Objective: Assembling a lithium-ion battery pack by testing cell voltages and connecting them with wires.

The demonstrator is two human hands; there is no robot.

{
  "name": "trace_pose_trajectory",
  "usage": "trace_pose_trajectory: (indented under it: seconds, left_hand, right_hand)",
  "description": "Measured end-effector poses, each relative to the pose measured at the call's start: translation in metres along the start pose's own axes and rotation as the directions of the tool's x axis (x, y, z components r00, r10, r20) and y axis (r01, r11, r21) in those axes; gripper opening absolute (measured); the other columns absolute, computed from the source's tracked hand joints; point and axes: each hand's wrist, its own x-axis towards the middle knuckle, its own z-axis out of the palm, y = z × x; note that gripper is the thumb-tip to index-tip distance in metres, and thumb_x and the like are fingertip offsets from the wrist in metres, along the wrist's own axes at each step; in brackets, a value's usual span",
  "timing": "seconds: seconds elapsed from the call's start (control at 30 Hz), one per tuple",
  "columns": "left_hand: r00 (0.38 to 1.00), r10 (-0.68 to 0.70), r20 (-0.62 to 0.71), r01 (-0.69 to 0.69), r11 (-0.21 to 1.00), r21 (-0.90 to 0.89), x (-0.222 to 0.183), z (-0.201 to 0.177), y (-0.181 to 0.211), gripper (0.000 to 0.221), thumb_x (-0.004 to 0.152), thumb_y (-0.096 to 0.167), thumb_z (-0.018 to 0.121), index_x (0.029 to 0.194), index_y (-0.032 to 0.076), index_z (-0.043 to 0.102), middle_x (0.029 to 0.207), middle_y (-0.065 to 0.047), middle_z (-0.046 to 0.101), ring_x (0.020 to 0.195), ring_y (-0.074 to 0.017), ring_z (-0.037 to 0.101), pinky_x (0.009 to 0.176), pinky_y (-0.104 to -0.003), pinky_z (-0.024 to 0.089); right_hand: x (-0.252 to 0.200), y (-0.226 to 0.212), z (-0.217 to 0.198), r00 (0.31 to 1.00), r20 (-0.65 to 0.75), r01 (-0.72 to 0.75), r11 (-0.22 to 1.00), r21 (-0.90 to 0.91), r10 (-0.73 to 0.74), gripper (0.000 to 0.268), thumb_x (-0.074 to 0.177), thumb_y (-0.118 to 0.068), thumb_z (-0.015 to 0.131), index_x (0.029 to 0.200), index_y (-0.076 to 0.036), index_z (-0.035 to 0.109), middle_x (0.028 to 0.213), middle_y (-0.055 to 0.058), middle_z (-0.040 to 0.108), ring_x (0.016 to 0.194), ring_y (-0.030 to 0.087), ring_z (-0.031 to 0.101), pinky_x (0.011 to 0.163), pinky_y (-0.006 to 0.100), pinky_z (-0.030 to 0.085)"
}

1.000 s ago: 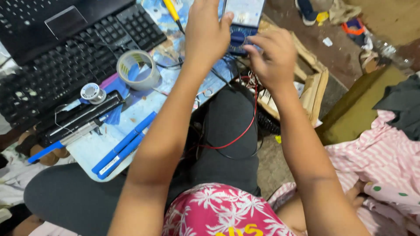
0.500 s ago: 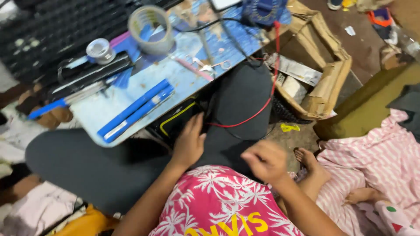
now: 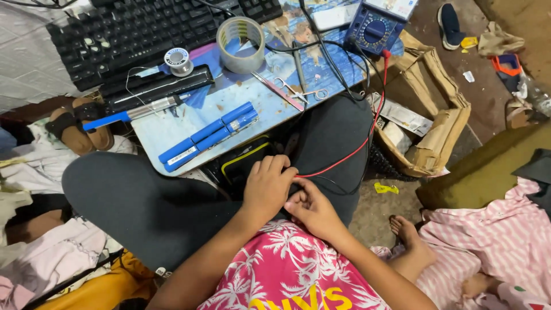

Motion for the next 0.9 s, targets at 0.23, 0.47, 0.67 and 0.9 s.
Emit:
trace_pose_trajectory:
  seconds: [0.23, 0.47, 0.67, 0.9]
  left_hand:
    - [0.986, 0.009, -0.167, -0.030, 0.992, -0.122, 0.006, -0.010, 0.004, 0.023, 0.111, 0.032, 0.059, 0.120, 0.026, 0.080, 0.094, 0.003, 0.066, 0.098, -0.0231, 0.064, 0.084, -0.039, 0.052]
    - [0.970, 0.029, -0.240, -0.139, 0.880, -0.454, 0.065, -0.055, 0.046, 0.022, 0.111, 0.025, 0.068, 0.129, 0.017, 0.078, 0.099, 0.000, 0.068, 0.097, -0.0266, 0.068, 0.085, -0.038, 0.057]
    - [0.928, -0.031, -0.371, -0.189, 0.819, -0.541, 0.087, -0.065, 0.062, 0.022, 0.114, 0.027, 0.065, 0.120, 0.014, 0.082, 0.094, 0.000, 0.073, 0.088, -0.0251, 0.072, 0.081, -0.035, 0.063]
    - [0.861, -0.044, -0.507, -0.232, 0.853, -0.468, 0.101, -0.060, 0.088, 0.025, 0.105, 0.023, 0.076, 0.127, 0.010, 0.079, 0.111, -0.016, 0.076, 0.111, -0.0419, 0.070, 0.095, -0.054, 0.056]
  right_hand:
    - [-0.001, -0.075, 0.009, 0.997, 0.052, -0.022, 0.894, -0.447, 0.051, 0.067, 0.095, -0.021, 0.087, 0.152, 0.004, 0.062, 0.108, 0.024, 0.087, 0.084, 0.032, 0.084, 0.076, 0.050, 0.067]
    - [0.039, -0.025, -0.011, 0.965, -0.136, 0.097, 0.788, -0.608, -0.224, 0.055, 0.087, -0.015, 0.088, 0.137, -0.004, 0.066, 0.105, 0.023, 0.083, 0.096, 0.043, 0.081, 0.088, 0.054, 0.065]
    - [0.049, 0.019, -0.077, 0.814, -0.195, 0.221, 0.602, -0.768, -0.547, 0.038, 0.083, -0.019, 0.093, 0.106, 0.007, 0.078, 0.092, 0.028, 0.075, 0.094, 0.050, 0.071, 0.094, 0.057, 0.059]
    - [0.035, -0.179, -0.005, 0.942, -0.072, -0.043, 0.097, -0.994, -0.326, 0.029, 0.119, -0.023, 0.061, 0.141, -0.012, 0.076, 0.105, 0.014, 0.074, 0.108, 0.021, 0.078, 0.119, 0.031, 0.057]
